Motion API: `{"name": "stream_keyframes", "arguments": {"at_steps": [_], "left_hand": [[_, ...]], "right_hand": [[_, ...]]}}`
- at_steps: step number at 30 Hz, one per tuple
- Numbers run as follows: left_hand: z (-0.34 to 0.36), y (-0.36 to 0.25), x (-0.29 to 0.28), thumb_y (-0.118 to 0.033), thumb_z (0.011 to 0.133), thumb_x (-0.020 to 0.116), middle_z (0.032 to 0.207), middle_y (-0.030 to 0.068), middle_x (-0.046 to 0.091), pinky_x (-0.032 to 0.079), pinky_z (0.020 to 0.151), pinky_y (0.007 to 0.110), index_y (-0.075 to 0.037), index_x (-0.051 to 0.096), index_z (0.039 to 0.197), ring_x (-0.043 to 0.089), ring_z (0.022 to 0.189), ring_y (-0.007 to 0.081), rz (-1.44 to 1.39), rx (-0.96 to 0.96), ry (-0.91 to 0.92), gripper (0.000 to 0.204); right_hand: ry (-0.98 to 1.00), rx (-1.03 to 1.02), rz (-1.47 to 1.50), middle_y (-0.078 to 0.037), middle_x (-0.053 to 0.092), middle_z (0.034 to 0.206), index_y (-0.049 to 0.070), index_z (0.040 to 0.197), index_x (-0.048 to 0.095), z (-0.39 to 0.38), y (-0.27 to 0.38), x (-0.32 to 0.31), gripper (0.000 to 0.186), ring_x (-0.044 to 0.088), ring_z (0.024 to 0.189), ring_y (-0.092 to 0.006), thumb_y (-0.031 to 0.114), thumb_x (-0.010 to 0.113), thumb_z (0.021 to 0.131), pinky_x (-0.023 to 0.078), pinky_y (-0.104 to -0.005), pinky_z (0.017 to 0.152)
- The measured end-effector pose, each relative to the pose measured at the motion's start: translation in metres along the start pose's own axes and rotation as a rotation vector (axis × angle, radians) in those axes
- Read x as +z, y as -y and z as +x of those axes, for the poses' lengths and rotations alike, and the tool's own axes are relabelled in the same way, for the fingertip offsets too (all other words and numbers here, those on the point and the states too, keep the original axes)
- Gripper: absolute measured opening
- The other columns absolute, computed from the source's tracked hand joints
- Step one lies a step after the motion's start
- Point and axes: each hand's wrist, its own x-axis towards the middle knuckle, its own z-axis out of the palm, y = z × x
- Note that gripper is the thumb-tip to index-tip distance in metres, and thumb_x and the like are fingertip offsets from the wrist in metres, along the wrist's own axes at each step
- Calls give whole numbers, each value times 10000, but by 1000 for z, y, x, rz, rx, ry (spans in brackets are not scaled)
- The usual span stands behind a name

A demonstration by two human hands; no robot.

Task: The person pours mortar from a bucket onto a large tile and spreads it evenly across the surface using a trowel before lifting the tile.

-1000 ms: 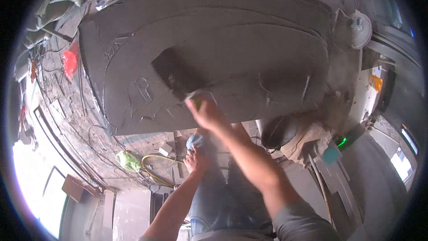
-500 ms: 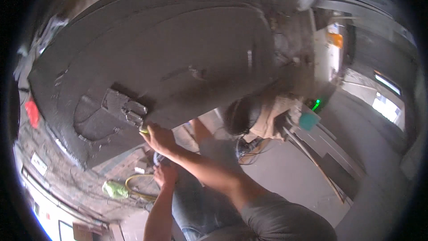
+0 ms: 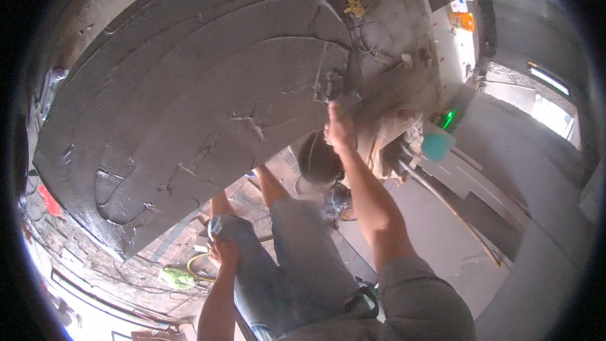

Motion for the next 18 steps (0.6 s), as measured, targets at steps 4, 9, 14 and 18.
{"name": "stream_keyframes", "arguments": {"at_steps": [4,9,14,18], "left_hand": [[-2,-15,9,-461,875,601,1349,227,515,430,1020,531,-47,366,1485,537,1251,376,34,-3,14,774],[4,-1,9,-413,876,591,1308,233,531,423,1019,526,-42,370,1479,572,1206,386,58,-44,-9,741],[-7,-55,18,-441,876,621,1320,208,533,442,1014,493,-34,420,1438,583,1197,356,59,57,23,723],[2,-12,-2,-522,879,634,1299,155,578,503,940,462,-74,475,1361,637,1123,315,66,43,118,677]], "right_hand": [[217,-51,61,0,499,571,138,842,507,-13,-34,-16,431,499,398,-119,535,635,951,404,-293,351],[472,-374,-546,-86,631,692,106,846,617,-118,-93,81,363,643,684,-259,428,544,997,486,-427,615],[727,-408,-649,-170,688,896,85,1061,650,-203,-139,149,408,680,902,-348,469,532,988,516,-486,823],[896,-459,-693,-200,671,853,51,1103,585,-255,-92,170,352,701,706,-339,378,595,973,549,-491,610]]}}
